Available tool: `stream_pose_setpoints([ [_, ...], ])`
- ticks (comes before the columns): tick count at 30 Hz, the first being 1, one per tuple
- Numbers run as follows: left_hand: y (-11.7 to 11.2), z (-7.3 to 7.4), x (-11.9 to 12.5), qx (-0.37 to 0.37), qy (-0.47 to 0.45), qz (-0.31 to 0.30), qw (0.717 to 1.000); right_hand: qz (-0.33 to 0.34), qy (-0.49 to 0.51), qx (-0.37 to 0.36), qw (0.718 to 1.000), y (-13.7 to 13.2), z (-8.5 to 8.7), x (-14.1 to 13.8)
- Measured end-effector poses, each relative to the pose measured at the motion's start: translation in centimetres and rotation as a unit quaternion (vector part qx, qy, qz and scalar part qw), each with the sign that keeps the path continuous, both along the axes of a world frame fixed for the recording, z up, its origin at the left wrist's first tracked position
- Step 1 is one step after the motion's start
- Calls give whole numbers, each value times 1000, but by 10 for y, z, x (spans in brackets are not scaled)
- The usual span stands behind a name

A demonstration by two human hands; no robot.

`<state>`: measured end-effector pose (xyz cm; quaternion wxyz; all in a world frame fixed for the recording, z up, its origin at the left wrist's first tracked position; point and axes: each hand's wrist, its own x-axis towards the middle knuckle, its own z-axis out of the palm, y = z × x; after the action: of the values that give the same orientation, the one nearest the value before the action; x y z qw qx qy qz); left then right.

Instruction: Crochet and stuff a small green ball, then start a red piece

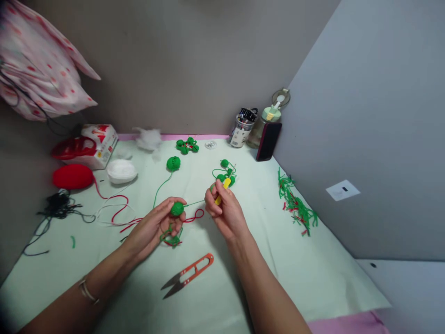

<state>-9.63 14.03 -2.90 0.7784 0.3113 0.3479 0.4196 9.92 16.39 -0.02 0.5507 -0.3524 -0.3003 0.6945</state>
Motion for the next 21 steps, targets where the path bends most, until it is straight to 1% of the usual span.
stream_pose_setpoints([
  [2,-1,-1,2,4,14,-1,1000,15,-72,16,997,-1,-2,-2],
  [4,-1,-4,5,7,35,-5,999,41,-149,27,988,-3,-5,-4],
  [6,-1,-7,6,11,59,-4,998,64,-204,41,976,-2,-8,-4],
  [7,0,-8,7,13,71,1,997,61,-223,52,972,-1,-9,-2],
  [9,1,-10,6,20,89,22,996,18,-264,86,961,2,-11,4],
  [11,2,-11,4,33,101,52,993,-64,-306,122,942,9,-13,15],
  [13,3,-12,1,49,113,78,989,-147,-361,141,910,16,-15,32],
  [16,3,-13,-1,77,141,88,983,-246,-456,126,846,25,-17,64],
  [19,2,-8,0,121,185,68,973,-290,-540,113,782,26,-14,94],
  [21,3,-1,-1,158,224,40,961,-279,-587,107,752,23,-11,105],
])
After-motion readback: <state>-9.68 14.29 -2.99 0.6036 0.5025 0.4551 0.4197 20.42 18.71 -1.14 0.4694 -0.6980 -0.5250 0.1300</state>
